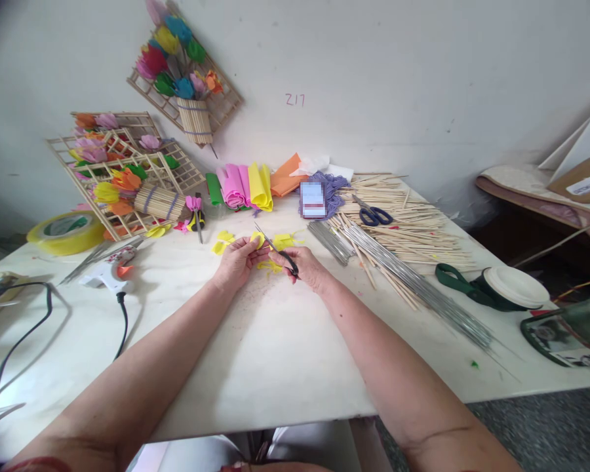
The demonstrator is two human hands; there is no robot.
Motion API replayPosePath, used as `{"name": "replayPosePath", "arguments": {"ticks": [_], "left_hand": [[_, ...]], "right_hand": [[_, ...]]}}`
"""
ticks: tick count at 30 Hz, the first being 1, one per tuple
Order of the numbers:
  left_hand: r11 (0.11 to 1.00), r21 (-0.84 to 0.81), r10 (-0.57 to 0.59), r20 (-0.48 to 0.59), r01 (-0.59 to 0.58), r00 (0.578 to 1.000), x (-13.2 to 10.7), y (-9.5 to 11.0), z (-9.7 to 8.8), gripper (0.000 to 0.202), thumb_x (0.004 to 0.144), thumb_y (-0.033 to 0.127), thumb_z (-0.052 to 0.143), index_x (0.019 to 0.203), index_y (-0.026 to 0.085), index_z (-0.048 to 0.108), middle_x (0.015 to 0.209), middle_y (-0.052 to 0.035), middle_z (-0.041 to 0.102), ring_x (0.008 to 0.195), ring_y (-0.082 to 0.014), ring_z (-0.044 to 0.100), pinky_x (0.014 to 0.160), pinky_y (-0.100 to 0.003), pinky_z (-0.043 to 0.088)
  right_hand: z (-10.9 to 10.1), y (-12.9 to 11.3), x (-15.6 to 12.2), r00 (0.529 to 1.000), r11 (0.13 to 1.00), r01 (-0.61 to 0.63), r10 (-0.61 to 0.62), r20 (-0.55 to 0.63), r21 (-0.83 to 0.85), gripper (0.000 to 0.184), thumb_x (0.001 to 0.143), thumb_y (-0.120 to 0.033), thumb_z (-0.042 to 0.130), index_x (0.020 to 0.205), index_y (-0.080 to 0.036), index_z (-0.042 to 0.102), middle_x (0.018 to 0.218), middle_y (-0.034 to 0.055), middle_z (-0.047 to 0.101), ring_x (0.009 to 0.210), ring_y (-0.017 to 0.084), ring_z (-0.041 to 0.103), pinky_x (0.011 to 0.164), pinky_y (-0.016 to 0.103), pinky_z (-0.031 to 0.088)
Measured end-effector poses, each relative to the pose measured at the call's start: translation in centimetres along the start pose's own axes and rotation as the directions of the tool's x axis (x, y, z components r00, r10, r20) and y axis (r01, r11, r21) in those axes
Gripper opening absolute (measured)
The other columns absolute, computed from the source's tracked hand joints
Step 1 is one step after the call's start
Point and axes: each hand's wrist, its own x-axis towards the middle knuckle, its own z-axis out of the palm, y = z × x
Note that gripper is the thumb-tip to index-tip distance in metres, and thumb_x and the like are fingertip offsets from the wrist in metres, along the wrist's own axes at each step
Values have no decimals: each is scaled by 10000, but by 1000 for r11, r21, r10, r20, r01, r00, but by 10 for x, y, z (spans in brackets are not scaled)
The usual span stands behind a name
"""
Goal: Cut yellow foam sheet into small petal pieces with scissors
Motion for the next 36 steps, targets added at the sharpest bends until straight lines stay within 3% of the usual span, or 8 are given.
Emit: {"name": "replayPosePath", "arguments": {"ticks": [17,36], "left_hand": [[1000,-25,-5,-27,4,1000,0,1,-1,242,622,272,750,690,119,576,680,-46,668,611,-146,654,641,-277,544],[998,-60,-13,-53,10,999,0,3,1,182,712,211,680,825,122,569,747,-37,659,627,-116,647,634,-234,534]], "right_hand": [[1,-2,-1,999,999,32,-32,-8,-38,318,686,-397,677,575,-161,495,402,-72,426,323,37,339,323,187,243],[1,-1,-2,999,995,54,-54,-1,-88,341,697,-416,657,544,-175,471,413,-65,410,339,48,342,331,197,261]]}}
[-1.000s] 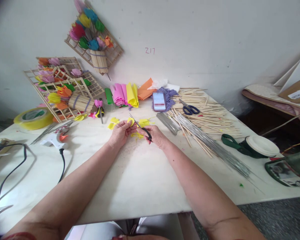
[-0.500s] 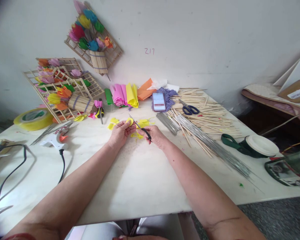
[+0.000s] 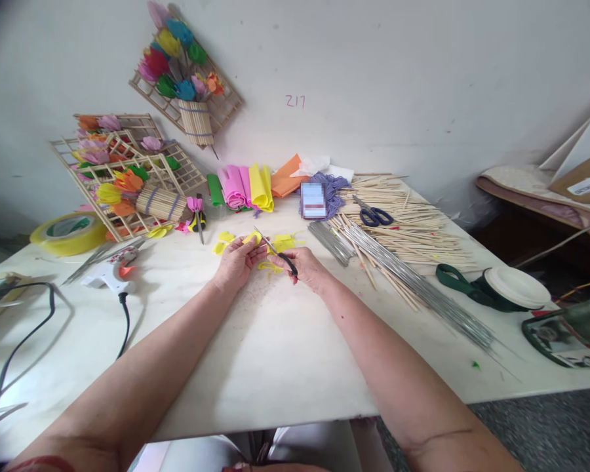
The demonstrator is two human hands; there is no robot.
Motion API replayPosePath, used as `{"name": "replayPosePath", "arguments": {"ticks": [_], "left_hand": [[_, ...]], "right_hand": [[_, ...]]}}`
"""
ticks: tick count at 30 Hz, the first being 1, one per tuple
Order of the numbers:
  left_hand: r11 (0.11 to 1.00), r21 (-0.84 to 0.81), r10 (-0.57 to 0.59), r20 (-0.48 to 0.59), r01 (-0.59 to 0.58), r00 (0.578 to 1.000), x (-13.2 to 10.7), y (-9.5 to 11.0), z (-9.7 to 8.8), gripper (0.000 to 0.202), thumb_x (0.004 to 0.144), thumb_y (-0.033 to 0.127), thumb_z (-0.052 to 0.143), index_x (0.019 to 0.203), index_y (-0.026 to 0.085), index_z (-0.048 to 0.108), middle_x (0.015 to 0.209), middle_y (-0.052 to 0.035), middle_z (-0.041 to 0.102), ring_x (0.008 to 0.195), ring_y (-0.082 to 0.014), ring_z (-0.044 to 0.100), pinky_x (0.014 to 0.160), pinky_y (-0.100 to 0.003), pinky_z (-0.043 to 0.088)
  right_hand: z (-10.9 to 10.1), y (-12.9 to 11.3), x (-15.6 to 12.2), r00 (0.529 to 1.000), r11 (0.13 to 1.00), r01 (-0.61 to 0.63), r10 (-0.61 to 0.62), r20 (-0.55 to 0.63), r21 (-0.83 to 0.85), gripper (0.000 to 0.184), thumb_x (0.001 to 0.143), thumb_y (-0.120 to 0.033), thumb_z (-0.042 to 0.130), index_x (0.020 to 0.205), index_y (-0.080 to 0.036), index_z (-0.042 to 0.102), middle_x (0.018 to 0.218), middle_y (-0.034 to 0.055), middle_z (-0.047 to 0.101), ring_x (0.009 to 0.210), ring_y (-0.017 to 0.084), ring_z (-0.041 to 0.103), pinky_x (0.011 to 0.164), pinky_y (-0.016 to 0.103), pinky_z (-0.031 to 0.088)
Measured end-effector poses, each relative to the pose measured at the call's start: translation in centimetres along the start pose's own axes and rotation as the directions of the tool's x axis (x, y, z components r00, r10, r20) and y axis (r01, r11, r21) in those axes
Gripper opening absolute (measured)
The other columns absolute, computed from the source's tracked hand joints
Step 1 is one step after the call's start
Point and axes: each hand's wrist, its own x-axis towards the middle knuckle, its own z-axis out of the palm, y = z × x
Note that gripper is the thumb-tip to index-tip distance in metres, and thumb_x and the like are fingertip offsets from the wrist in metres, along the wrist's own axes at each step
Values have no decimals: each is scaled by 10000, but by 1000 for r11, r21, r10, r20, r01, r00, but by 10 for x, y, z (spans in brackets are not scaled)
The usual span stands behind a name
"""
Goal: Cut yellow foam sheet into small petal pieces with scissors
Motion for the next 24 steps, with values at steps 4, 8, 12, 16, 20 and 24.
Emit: {"name": "replayPosePath", "arguments": {"ticks": [4,8,12,16,20,24], "left_hand": [[1000,8,2,-3,-2,1000,0,0,0,172,719,210,673,825,119,573,748,-36,661,609,-113,643,638,-240,536],[1000,7,4,-1,-4,1000,0,0,0,170,720,205,671,827,114,575,746,-39,663,596,-108,638,639,-243,537],[1000,-4,-1,7,1,1000,1,0,-1,155,726,199,662,821,113,576,733,-40,661,593,-107,637,606,-223,530],[1000,-7,-5,4,5,1000,1,0,-1,160,724,201,663,818,117,566,713,-39,657,595,-112,639,591,-220,525],[1000,-7,4,4,-4,1000,1,0,-1,193,706,211,685,818,124,554,717,-40,659,608,-116,642,613,-232,527],[1000,-3,1,9,-1,1000,0,1,-1,219,691,224,701,815,128,547,713,-38,659,614,-119,644,614,-233,527]], "right_hand": [[0,1,1,1000,1000,-9,8,7,1,319,698,-417,653,571,-169,497,414,-66,414,339,47,341,339,201,257],[0,1,1,1000,1000,-10,10,12,5,323,692,-421,656,569,-168,497,414,-68,407,340,45,332,341,203,255],[0,-1,0,1000,1000,-2,2,12,-4,348,694,-437,652,549,-172,479,409,-68,403,340,45,329,341,203,259],[0,-3,-1,1000,1000,-8,8,14,-8,367,682,-448,660,533,-177,463,406,-66,405,344,48,333,338,201,263],[0,-4,-3,999,1000,-22,22,24,5,364,675,-451,665,541,-179,464,411,-64,407,353,53,340,339,203,270],[-1,-3,-3,999,999,-28,27,42,26,366,678,-453,663,553,-176,459,419,-65,418,354,50,345,343,201,267]]}}
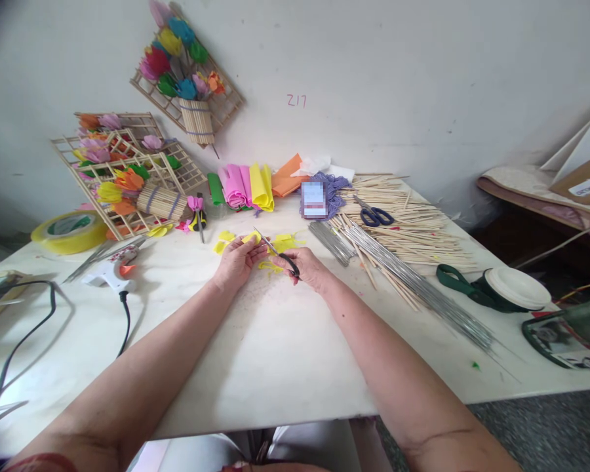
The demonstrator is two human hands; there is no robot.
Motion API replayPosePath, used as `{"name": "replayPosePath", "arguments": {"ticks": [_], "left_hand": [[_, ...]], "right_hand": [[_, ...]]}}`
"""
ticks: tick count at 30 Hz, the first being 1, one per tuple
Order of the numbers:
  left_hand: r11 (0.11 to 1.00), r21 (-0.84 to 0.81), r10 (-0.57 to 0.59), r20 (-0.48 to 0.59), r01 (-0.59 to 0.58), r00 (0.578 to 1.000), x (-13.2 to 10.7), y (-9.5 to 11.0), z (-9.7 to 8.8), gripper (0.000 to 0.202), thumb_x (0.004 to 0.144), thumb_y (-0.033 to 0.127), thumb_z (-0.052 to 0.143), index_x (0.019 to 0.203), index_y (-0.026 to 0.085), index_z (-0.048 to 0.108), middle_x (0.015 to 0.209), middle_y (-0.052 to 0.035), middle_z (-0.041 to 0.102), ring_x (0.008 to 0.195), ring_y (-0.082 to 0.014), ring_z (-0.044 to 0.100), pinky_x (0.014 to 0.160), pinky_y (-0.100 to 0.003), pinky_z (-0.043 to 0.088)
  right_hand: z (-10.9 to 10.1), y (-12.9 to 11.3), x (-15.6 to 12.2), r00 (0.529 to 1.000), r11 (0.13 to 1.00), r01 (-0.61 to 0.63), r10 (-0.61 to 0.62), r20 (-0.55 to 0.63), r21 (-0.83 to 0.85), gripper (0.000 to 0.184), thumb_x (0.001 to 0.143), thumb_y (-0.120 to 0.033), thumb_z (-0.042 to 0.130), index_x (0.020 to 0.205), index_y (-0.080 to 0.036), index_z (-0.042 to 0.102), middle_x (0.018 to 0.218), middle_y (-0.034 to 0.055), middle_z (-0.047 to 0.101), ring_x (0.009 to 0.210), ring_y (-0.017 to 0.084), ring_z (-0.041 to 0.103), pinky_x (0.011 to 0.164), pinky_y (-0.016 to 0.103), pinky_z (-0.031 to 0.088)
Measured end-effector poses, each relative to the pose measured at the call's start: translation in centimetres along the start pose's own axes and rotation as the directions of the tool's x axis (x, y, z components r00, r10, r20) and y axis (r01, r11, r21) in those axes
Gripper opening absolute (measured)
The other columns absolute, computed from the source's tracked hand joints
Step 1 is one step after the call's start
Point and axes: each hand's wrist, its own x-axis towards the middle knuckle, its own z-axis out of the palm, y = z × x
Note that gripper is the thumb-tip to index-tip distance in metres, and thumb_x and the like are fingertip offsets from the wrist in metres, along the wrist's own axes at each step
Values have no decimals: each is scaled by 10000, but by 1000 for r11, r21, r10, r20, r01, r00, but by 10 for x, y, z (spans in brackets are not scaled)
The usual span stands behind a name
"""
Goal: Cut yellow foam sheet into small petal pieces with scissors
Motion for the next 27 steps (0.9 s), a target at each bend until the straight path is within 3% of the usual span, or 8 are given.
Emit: {"name": "replayPosePath", "arguments": {"ticks": [15,27], "left_hand": [[996,84,-9,67,3,998,-2,-2,0,267,650,285,740,769,124,562,696,-49,676,598,-138,653,633,-257,533],[997,72,-25,98,18,995,-2,0,0,238,659,253,729,745,125,546,674,-56,678,609,-152,664,633,-258,534]], "right_hand": [[-6,10,7,999,997,-32,31,16,74,366,668,-490,668,608,-163,514,430,-56,472,336,51,383,334,194,265],[-6,9,8,1000,1000,2,-2,-7,6,332,673,-428,682,569,-164,510,420,-60,458,329,49,377,317,188,263]]}}
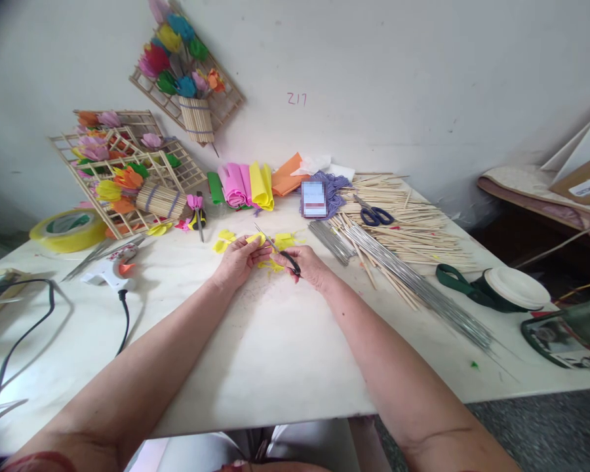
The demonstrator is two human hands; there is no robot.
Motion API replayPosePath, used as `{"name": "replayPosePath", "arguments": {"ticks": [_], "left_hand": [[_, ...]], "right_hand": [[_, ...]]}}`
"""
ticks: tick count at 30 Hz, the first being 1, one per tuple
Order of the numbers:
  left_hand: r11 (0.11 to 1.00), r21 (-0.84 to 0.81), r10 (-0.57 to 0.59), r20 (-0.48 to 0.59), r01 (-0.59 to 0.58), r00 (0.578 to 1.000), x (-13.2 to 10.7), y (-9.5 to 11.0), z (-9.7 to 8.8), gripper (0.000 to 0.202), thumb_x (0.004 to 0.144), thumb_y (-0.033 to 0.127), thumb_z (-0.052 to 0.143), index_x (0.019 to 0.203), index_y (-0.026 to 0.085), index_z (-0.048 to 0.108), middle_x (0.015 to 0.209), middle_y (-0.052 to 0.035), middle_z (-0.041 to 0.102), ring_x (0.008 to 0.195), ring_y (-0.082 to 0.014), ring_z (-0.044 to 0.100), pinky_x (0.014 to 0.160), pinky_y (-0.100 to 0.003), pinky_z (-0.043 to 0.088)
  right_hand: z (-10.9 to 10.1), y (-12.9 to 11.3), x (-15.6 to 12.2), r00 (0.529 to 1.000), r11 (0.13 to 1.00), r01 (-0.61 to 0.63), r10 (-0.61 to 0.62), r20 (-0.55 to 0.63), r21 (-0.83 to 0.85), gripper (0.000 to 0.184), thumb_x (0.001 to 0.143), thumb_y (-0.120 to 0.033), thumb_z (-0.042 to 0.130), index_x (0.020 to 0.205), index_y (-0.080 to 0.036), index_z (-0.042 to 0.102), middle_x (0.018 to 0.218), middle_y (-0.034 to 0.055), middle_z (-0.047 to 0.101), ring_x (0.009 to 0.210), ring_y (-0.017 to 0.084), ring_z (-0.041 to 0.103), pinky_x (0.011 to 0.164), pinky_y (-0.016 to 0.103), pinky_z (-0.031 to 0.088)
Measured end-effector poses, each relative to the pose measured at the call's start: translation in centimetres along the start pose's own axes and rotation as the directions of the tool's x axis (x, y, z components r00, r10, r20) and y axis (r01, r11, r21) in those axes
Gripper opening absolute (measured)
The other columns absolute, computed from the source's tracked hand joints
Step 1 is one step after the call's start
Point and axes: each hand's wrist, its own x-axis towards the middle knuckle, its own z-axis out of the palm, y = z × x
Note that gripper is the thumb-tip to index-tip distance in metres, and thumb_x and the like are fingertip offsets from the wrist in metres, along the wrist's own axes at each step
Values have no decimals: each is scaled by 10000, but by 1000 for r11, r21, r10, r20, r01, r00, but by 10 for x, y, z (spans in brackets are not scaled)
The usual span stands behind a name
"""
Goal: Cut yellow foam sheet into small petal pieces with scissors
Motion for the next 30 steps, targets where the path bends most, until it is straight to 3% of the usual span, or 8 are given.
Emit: {"name": "replayPosePath", "arguments": {"ticks": [9,30], "left_hand": [[1000,-21,1,12,0,1000,3,-2,-4,238,656,259,733,755,107,578,663,-61,673,626,-164,668,659,-276,546],[999,-46,-12,-3,11,1000,2,-1,-4,149,714,218,687,743,100,600,642,-63,662,649,-171,677,679,-288,565]], "right_hand": [[2,-9,-5,1000,1000,-2,2,2,1,331,680,-418,680,571,-161,502,420,-64,434,339,42,354,317,183,259],[1,-4,-2,1000,1000,-1,1,-6,-23,343,672,-413,692,551,-160,494,397,-66,409,328,39,334,305,186,227]]}}
